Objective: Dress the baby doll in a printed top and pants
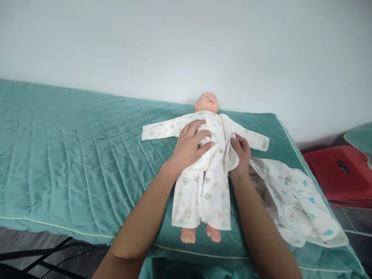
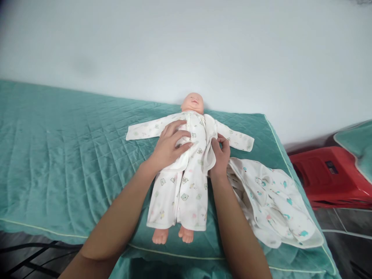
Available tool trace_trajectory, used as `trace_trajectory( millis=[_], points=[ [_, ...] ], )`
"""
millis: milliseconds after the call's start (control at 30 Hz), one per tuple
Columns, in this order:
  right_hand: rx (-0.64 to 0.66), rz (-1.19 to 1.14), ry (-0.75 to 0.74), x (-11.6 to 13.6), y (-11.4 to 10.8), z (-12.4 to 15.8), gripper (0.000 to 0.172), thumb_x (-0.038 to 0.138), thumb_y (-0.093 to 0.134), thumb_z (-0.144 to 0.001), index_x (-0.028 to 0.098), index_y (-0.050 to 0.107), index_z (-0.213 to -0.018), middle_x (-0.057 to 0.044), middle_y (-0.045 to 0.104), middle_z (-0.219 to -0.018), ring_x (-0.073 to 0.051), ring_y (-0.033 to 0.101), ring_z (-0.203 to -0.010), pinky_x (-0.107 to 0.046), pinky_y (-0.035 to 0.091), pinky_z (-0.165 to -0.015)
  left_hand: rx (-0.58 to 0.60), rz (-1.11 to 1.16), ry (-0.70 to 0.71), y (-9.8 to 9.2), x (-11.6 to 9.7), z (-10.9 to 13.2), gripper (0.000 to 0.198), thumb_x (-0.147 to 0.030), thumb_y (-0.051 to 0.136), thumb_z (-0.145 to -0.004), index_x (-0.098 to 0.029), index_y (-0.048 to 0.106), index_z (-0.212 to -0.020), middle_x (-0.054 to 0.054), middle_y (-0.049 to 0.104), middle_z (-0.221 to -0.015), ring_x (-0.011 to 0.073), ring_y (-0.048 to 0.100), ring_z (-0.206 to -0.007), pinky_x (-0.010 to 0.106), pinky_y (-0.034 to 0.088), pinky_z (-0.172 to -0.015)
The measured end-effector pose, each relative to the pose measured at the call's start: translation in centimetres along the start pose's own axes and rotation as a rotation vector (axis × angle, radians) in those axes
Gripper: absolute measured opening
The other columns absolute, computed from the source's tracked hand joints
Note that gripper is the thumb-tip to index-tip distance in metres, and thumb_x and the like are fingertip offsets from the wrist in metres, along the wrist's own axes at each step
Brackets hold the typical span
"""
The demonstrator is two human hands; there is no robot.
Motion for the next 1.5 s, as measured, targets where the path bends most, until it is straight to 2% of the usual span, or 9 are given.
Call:
trace_trajectory(
  millis=[233,467,633,767,933,1033,1200,1333,1500],
  points=[
    [0.082,0.154,-0.064,0.6,-4.6,-3.3,0.032,0.045,0.076,-0.069,0.021,0.056,-0.074,-0.005,0.069,-0.108,-0.019,0.062,-0.095,-0.032,0.050,-0.080,0.048,0.000,-0.004,0.0,0.1,0.2,0.026,-0.039,0.077,-0.084,-0.025,0.060,-0.097,0.008,0.047,-0.152,0.0310,0.036,-0.145,0.053,0.032,-0.118],
    [-0.088,0.254,0.017,0.2,-8.4,-6.0,0.030,0.044,0.074,-0.070,0.019,0.064,-0.085,0.001,0.062,-0.075,-0.016,0.057,-0.070,-0.030,0.047,-0.064,-0.085,0.128,0.027,-0.3,0.7,0.4,0.026,-0.026,0.058,-0.096,-0.021,0.043,-0.074,0.010,0.056,-0.140,0.0239,0.050,-0.131,0.043,0.040,-0.109],
    [-0.050,0.391,-0.231,0.2,-6.8,-3.5,0.031,0.045,0.067,-0.082,0.020,0.064,-0.102,-0.007,0.065,-0.103,-0.024,0.064,-0.101,-0.043,0.053,-0.090,-0.198,-0.031,-0.050,-0.5,0.6,0.5,0.023,-0.023,0.058,-0.093,-0.022,0.044,-0.075,0.007,0.064,-0.101,0.0242,0.055,-0.101,0.042,0.042,-0.093],
    [-0.008,0.604,-0.487,1.2,-6.0,0.1,0.034,0.038,0.063,-0.088,0.021,0.061,-0.117,-0.015,0.054,-0.139,-0.029,0.046,-0.138,-0.057,0.031,-0.118,-0.270,0.072,-0.128,-0.4,0.7,0.4,0.025,-0.014,0.057,-0.088,-0.022,0.040,-0.071,0.000,0.053,-0.075,0.0181,0.050,-0.077,0.034,0.039,-0.077],
    [0.119,0.631,-0.417,1.2,-6.4,5.5,0.052,0.042,0.063,-0.092,0.022,0.049,-0.138,-0.020,0.037,-0.157,-0.031,0.034,-0.149,-0.062,0.035,-0.116,-0.614,0.484,-0.465,-2.3,4.1,0.5,0.023,-0.015,0.063,-0.081,-0.021,0.043,-0.071,-0.004,0.049,-0.072,0.0117,0.047,-0.068,0.026,0.038,-0.069],
    [0.142,0.799,-0.436,1.2,-8.0,6.4,0.056,0.043,0.059,-0.095,0.018,0.046,-0.143,-0.023,0.035,-0.159,-0.034,0.030,-0.152,-0.064,0.029,-0.119,-0.724,0.523,-0.619,-3.8,6.8,1.1,0.020,-0.016,0.069,-0.077,-0.020,0.049,-0.076,-0.004,0.055,-0.077,0.0105,0.050,-0.071,0.023,0.040,-0.069],
    [0.220,1.187,-0.484,1.0,-12.4,3.5,0.057,0.043,0.049,-0.099,0.014,0.045,-0.147,-0.022,0.034,-0.161,-0.037,0.018,-0.155,-0.065,0.023,-0.122,-0.713,0.356,-0.732,-4.9,9.4,2.4,0.011,-0.013,0.068,-0.077,-0.017,0.059,-0.083,-0.004,0.058,-0.080,0.0096,0.050,-0.069,0.023,0.042,-0.070],
    [0.153,1.334,-0.501,0.9,-15.7,0.9,0.057,0.045,0.042,-0.100,0.010,0.049,-0.144,-0.024,0.044,-0.155,-0.038,0.031,-0.150,-0.061,0.028,-0.120,-0.597,0.224,-0.728,-5.1,10.6,3.2,0.016,-0.010,0.061,-0.079,-0.018,0.069,-0.091,-0.002,0.060,-0.078,0.0117,0.052,-0.068,0.025,0.043,-0.068],
    [0.173,1.374,-0.568,1.4,-15.1,2.3,0.048,0.044,0.043,-0.100,0.017,0.054,-0.138,-0.020,0.051,-0.151,-0.037,0.041,-0.145,-0.068,0.024,-0.118,-0.476,-0.077,-0.702,-6.6,12.9,4.4,0.022,-0.006,0.056,-0.081,-0.018,0.071,-0.092,0.003,0.065,-0.089,0.0179,0.060,-0.081,0.031,0.048,-0.084]
  ],
)
Point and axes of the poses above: each hand's wrist, its own z-axis away from the middle knuckle, its own y-axis out of the palm, x = y × z, the point moved 2 cm from there along -z, towards the middle knuckle
